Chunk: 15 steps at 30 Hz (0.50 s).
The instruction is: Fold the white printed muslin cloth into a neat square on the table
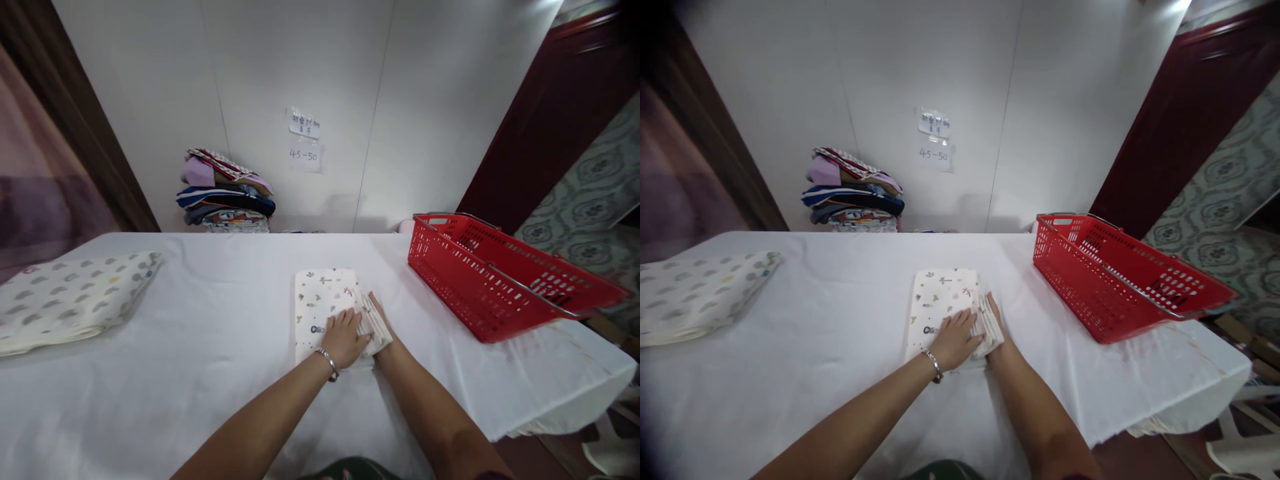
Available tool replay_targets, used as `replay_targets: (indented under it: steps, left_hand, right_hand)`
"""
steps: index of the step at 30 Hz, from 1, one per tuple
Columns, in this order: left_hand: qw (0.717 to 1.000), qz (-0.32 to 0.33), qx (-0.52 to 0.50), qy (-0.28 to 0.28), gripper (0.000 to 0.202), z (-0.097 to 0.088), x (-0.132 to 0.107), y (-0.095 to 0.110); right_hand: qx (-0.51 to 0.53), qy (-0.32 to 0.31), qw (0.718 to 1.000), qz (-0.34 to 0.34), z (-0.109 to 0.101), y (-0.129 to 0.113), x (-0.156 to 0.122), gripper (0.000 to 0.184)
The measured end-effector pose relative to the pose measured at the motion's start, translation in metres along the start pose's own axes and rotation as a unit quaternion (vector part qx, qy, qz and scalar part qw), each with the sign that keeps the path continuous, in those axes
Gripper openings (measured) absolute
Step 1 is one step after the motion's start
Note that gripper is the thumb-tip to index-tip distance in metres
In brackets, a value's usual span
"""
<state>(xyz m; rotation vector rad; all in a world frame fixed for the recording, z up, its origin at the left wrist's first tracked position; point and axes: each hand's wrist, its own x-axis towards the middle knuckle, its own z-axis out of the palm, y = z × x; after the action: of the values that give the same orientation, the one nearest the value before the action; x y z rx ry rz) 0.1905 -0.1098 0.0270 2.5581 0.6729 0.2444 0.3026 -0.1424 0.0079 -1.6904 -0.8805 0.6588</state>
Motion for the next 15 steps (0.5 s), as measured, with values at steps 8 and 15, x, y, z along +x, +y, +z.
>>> replay_targets:
  steps: [8,15]
  left_hand:
    - [1.0,0.01,0.023,-0.006,0.063,0.016,-0.004,-0.009]
    - [1.0,0.01,0.004,-0.013,0.059,0.015,-0.004,-0.004]
  right_hand:
    - [0.291,-0.201,0.918,0.178,-0.026,0.002,0.029,0.058]
    - [0.089,-0.034,0.988,0.119,-0.047,0.001,0.031,0.067]
